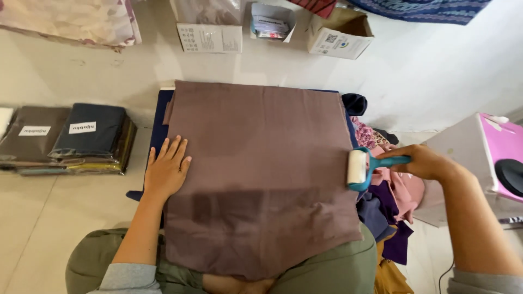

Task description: Unfolding a piece of fabric and using a lint roller to remove debris from its surface.

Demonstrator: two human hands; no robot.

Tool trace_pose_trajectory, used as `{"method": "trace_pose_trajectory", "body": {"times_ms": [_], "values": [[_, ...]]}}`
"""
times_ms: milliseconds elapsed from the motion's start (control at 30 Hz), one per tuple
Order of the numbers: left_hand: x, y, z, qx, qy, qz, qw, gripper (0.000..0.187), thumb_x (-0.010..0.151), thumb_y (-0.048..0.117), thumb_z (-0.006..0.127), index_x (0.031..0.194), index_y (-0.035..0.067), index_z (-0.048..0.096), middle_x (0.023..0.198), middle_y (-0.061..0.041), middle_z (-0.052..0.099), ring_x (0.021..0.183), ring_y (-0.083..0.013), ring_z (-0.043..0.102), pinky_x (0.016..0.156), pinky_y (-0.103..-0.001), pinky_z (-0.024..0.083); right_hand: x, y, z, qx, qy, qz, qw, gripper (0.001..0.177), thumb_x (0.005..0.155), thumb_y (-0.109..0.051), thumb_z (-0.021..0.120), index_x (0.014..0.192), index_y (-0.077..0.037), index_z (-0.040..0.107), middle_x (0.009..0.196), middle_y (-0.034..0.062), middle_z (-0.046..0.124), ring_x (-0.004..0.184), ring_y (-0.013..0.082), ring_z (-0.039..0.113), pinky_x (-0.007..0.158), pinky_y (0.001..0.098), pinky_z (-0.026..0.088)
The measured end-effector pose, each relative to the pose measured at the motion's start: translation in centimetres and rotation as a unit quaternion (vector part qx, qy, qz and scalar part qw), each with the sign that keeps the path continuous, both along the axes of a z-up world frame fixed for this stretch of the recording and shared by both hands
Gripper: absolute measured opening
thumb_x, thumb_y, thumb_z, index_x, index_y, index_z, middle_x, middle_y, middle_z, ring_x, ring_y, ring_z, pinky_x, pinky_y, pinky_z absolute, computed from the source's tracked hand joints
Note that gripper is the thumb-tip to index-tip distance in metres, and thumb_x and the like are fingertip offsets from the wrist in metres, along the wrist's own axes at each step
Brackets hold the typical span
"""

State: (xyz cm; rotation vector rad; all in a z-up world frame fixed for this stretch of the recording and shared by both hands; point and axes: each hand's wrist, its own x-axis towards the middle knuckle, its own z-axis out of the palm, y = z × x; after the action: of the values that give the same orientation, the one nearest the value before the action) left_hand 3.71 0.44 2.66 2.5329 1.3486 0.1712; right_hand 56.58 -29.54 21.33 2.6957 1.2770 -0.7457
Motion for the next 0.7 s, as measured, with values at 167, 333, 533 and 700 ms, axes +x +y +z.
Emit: {"method": "trace_pose_trajectory", "body": {"times_ms": [167,333,533,700], "values": [[0.1,0.3,-0.2,0.019,0.000,0.000,1.000,0.063,0.106,0.048,0.019,0.164,0.025,0.020,0.172,0.005,0.017,0.159,-0.0206,0.009,0.127,-0.050,0.006,-0.6,-0.9,4.3,0.044,0.029,-0.037,0.998,0.049,0.090,-0.008,0.077,0.132,-0.036,0.078,0.134,-0.0041,0.078,0.124,0.0191,0.069,0.110,0.0359,0.048],[0.0,1.0,-1.6,0.056,0.001,-0.015,0.998,0.064,0.105,0.050,0.020,0.164,0.025,0.021,0.171,0.004,0.018,0.159,-0.0215,0.010,0.126,-0.052,0.011,-0.5,1.6,6.5,0.435,0.162,0.005,0.886,0.051,0.096,-0.019,0.065,0.147,-0.018,0.063,0.083,0.0066,0.056,0.069,0.0162,0.043,0.061,0.0316,0.042],[0.2,0.8,-0.8,0.010,0.026,0.014,1.000,0.063,0.104,0.052,0.023,0.163,0.030,0.020,0.172,0.010,0.016,0.160,-0.0174,0.010,0.128,-0.050,0.011,-4.0,11.9,7.9,0.604,0.270,-0.031,0.749,0.056,0.106,-0.016,0.054,0.161,-0.014,0.042,0.092,0.0091,0.053,0.068,0.0186,0.050,0.062,0.0328,0.048],[-0.4,1.8,-3.3,0.046,-0.019,0.025,0.998,0.066,0.102,0.056,0.030,0.161,0.026,0.028,0.169,0.010,0.026,0.159,-0.0161,0.016,0.127,-0.049,0.011,-5.2,14.8,5.4,0.560,0.364,-0.063,0.742,0.073,0.106,-0.030,0.051,0.168,-0.022,0.014,0.119,0.0162,0.060,0.083,0.0242,0.064,0.077,0.0379,0.054]]}}
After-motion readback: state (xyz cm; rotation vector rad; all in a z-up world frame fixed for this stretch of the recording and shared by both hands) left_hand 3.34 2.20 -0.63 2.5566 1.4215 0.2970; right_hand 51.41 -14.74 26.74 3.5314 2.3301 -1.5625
